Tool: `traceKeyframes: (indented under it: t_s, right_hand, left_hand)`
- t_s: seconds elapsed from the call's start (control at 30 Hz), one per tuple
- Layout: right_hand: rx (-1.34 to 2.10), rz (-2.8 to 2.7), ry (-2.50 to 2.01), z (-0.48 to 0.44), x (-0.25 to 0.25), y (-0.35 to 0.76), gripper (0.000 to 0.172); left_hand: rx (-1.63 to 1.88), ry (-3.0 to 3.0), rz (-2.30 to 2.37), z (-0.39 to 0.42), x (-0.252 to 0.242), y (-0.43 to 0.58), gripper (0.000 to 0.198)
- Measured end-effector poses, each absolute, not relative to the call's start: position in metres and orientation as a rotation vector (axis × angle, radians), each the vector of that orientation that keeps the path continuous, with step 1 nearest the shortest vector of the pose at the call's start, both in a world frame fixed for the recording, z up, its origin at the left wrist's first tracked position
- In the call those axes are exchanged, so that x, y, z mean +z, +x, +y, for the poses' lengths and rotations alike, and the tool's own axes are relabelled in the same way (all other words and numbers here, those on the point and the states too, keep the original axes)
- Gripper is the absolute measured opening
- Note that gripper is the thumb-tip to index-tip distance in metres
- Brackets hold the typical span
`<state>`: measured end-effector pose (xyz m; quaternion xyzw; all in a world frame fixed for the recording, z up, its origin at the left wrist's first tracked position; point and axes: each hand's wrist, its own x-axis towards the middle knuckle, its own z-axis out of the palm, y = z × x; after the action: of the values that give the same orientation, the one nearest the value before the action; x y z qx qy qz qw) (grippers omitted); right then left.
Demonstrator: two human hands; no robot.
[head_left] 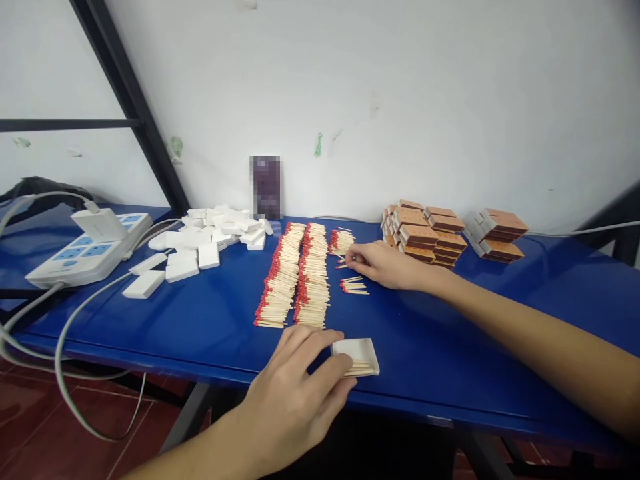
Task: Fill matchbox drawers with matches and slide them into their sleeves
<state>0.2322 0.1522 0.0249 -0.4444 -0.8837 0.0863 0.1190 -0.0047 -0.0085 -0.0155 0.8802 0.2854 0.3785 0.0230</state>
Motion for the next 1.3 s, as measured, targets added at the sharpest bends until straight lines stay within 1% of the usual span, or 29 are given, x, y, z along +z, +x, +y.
traceKeyframes:
  t_s: [0.27, 0.5, 0.8, 0.9, 1.13, 1.3]
  right_hand:
    - [0.306, -2.521, -1.259, 0.136, 0.025, 0.238, 0.015]
    - [0.255, -2.494, -1.223, 0.130, 0.019, 0.242, 0.025]
    - [0.108, -2.528, -1.145, 0.128, 0.014, 0.245, 0.034]
    - [0.040, -2.541, -1.150, 0.127, 0.013, 0.245, 0.035]
    - [0.037, -2.550, -1.161, 0.125, 0.012, 0.244, 0.040]
    - [0.006, -2.555, -1.163, 0.127, 0.009, 0.247, 0.038]
  left_hand:
    - [1.186, 2.732, 0.880, -0.008, -0.015, -0.005, 0.012]
    - [1.179, 2.737, 0.885, -0.008, -0.014, -0.005, 0.013]
    - [1.172, 2.731, 0.878, -0.008, -0.014, -0.005, 0.015]
    - [1.176, 2.727, 0.880, -0.008, -0.013, -0.005, 0.014]
    - [1.183, 2.725, 0.871, -0.007, -0.012, -0.006, 0.014]
    - [1.189, 2.721, 0.856, -0.007, -0.013, -0.006, 0.015]
